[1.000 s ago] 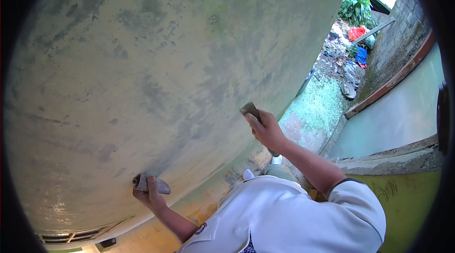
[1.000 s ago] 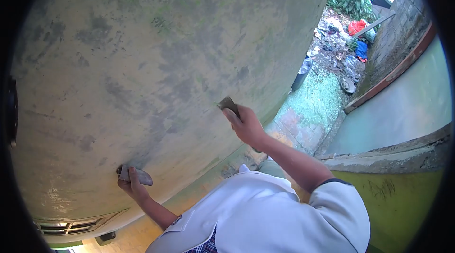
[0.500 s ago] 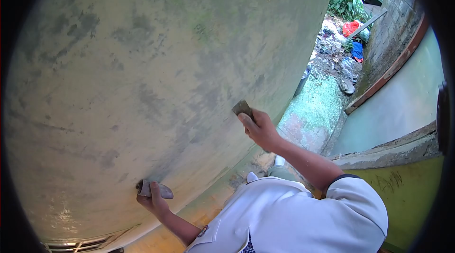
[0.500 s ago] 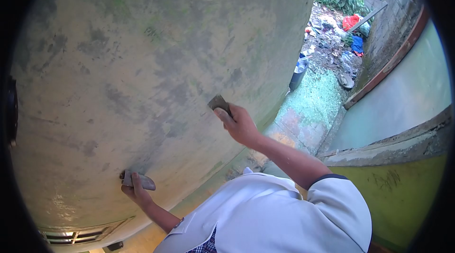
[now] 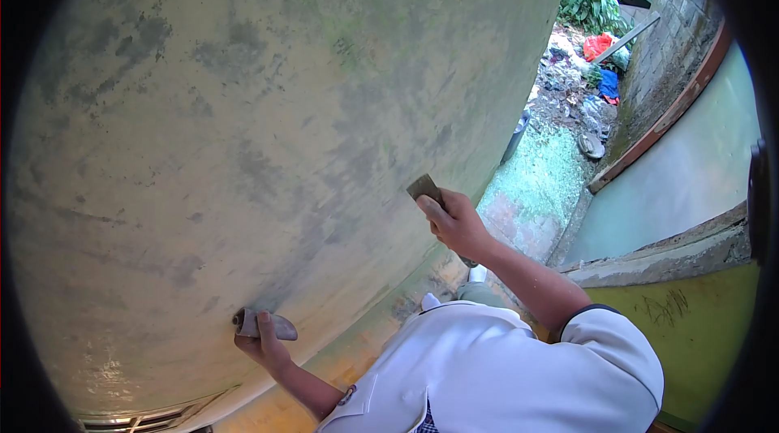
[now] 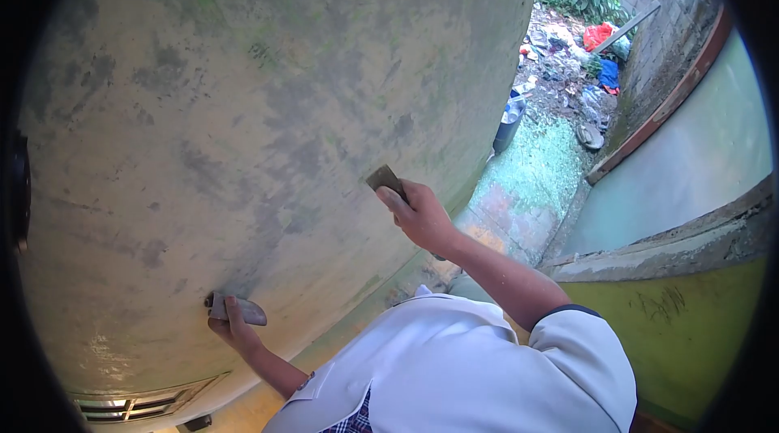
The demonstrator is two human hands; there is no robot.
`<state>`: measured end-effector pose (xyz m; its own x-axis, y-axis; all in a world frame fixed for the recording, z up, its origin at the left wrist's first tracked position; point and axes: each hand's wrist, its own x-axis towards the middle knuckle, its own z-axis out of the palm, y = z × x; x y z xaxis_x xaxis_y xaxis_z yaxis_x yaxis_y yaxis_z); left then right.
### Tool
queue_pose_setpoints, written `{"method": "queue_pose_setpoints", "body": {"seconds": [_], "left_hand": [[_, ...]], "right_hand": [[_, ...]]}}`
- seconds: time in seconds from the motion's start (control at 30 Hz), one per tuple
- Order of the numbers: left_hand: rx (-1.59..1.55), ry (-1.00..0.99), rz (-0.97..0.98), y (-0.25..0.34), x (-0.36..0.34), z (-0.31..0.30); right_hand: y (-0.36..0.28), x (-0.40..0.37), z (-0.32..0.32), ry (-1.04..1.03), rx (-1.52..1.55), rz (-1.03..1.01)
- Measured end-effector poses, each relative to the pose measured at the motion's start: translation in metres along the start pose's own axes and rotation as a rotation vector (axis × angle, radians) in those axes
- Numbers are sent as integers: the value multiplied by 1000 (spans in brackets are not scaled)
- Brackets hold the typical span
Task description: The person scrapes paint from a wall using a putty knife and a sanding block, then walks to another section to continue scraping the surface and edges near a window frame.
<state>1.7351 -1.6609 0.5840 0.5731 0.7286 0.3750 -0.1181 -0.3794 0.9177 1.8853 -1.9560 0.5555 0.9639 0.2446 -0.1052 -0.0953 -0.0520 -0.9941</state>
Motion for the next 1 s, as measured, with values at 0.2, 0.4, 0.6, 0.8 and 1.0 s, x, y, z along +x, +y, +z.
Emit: {"method": "queue_pose_setpoints", "body": {"seconds": [0.2, 0.4, 0.6, 0.8, 1.0], "left_hand": [[-21, -26, 22, -6, 4, -2], [-21, -39, -7, -5, 0, -2], [-34, -23, 27, -10, 5, -4], [-38, -48, -30, -8, 4, -4], [-27, -27, 2, -11, 4, -5]], "right_hand": [[29, -16, -2, -56, -165, 41], [-1, 3, 4, -40, -69, 18], [29, -30, -7, -59, -153, 151], [9, 12, 3, -7, -127, -54], [18, -21, -9, -46, -151, 90]]}}
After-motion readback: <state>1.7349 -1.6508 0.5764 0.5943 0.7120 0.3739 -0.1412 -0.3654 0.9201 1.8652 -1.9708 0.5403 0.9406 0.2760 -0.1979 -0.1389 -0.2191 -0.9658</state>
